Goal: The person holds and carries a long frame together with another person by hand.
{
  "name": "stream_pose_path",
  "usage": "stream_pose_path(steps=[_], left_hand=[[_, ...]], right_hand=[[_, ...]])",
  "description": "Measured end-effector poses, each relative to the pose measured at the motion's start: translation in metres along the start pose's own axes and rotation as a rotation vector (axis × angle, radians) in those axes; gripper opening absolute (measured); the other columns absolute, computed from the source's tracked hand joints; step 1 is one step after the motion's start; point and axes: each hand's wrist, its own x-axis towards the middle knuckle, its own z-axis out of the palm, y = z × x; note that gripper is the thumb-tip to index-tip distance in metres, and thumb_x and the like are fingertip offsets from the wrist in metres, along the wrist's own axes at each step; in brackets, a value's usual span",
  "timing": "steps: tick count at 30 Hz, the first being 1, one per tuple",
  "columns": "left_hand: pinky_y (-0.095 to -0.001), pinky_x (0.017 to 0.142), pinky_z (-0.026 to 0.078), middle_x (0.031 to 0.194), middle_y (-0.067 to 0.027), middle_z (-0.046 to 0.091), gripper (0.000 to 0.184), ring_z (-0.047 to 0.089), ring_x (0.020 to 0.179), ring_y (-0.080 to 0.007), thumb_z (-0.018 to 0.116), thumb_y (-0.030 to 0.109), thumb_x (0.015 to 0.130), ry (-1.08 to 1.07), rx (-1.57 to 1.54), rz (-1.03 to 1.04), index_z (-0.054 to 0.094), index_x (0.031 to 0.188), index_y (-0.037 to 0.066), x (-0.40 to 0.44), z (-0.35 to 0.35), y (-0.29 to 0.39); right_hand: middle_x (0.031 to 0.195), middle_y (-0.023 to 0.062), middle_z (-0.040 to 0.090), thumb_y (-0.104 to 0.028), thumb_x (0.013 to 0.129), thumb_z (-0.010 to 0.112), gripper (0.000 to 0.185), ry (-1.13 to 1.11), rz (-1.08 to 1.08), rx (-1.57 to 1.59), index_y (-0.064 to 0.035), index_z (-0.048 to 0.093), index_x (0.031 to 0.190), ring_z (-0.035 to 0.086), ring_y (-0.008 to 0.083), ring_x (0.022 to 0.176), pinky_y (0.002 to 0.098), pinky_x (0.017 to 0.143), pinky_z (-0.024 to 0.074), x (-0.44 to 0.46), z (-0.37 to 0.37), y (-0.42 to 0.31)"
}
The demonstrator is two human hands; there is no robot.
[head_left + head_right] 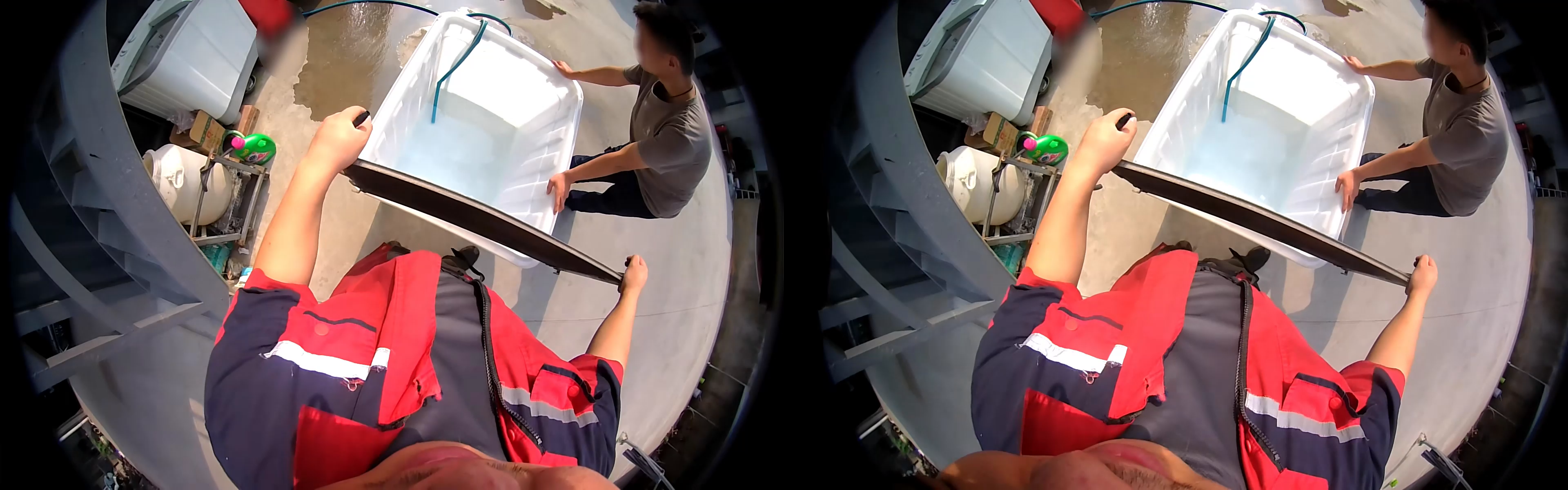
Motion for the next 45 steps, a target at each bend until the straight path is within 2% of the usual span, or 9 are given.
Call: stream_pose_path(steps=[8,19,22,28,35,38,43,44,45], left_hand=[[-0.0408,0.085,0.051,0.102,-0.0234,0.067,0.033,0.064,0.096,-0.0398,0.058,0.026,0.088,0.015,0.038,0.059,0.066,0.111,0.004,-0.002,0.006,-0.007],[-0.0407,0.085,0.05,0.102,-0.024,0.067,0.033,0.064,0.096,-0.0396,0.058,0.025,0.087,0.018,0.042,0.08,0.065,0.111,0.003,-0.001,0.007,-0.008],[-0.0368,0.08,0.05,0.096,-0.0204,0.068,0.032,0.065,0.088,-0.0316,0.056,0.026,0.092,0.016,0.029,0.061,0.065,0.111,0.002,-0.005,0.005,-0.005],[-0.0408,0.084,0.05,0.099,-0.0237,0.067,0.032,0.064,0.095,-0.0396,0.057,0.025,0.088,-0.022,0.016,0.041,0.066,0.109,0.003,-0.005,0.0,-0.001],[-0.0411,0.084,0.05,0.099,-0.0235,0.067,0.032,0.064,0.095,-0.0395,0.057,0.026,0.088,0.012,0.004,0.05,0.066,0.108,0.003,-0.005,0.003,-0.005],[-0.0411,0.084,0.05,0.099,-0.0235,0.067,0.032,0.064,0.095,-0.0393,0.057,0.025,0.088,0.023,0.005,0.061,0.066,0.108,0.003,-0.003,0.005,-0.008],[-0.0405,0.082,0.05,0.097,-0.0228,0.067,0.03,0.064,0.091,-0.0391,0.055,0.025,0.089,-0.015,-0.028,0.012,0.065,0.106,0.002,-0.004,0.003,0.0],[-0.0362,0.077,0.05,0.092,-0.0183,0.068,0.031,0.064,0.083,-0.0279,0.056,0.024,0.091,-0.045,0.018,0.008,0.065,0.111,0.002,-0.003,0.003,-0.002],[-0.0361,0.077,0.05,0.092,-0.0183,0.068,0.031,0.064,0.083,-0.0281,0.056,0.025,0.091,-0.035,0.011,0.015,0.065,0.111,0.002,-0.002,0.004,-0.002]], right_hand=[[0.067,0.0056,0.054,-0.023,0.083,0.05,0.028,-0.011,0.015,0.011,0.0013,0.061,0.075,0.047,0.016,0.063,0.0344,0.058,0.0382,-0.01,-0.005,-0.008],[0.071,0.0085,0.06,-0.024,0.083,0.05,0.031,-0.008,0.021,0.002,0.0031,0.064,0.078,0.052,0.0187,0.067,0.0351,0.063,0.0422,-0.005,-0.005,0.001],[0.072,0.0095,0.061,-0.024,0.083,0.05,0.031,0.001,0.002,-0.009,0.0031,0.065,0.079,0.054,0.0196,0.069,0.0357,0.065,0.0436,-0.002,-0.003,0.01],[0.073,0.0097,0.063,-0.025,0.083,0.05,0.032,-0.006,-0.002,-0.045,0.0026,0.066,0.08,0.056,0.0203,0.07,0.0361,0.065,0.0447,-0.004,-0.006,0.007],[0.07,0.0065,0.059,-0.026,0.083,0.05,0.031,-0.031,0.016,-0.041,0.0013,0.064,0.079,0.051,0.0179,0.063,0.0355,0.058,0.0414,-0.008,-0.007,-0.004],[0.072,0.0062,0.061,-0.026,0.084,0.051,0.031,-0.068,0.121,-0.059,0.0013,0.065,0.08,0.053,0.0166,0.067,0.0335,0.062,0.042,-0.012,-0.011,-0.015],[0.068,0.0062,0.056,-0.026,0.082,0.052,0.029,0.001,0.072,-0.005,0.001,0.063,0.08,0.046,0.0165,0.056,0.0349,0.052,0.0381,-0.011,-0.005,-0.009],[0.068,0.0064,0.056,-0.026,0.082,0.052,0.029,-0.012,0.108,-0.001,0.0011,0.063,0.08,0.046,0.0166,0.056,0.035,0.053,0.0382,-0.013,-0.006,-0.013],[0.068,0.0065,0.056,-0.026,0.082,0.052,0.029,-0.028,0.143,0.003,0.0012,0.063,0.08,0.046,0.0166,0.056,0.0351,0.053,0.0384,-0.015,-0.007,-0.018]])
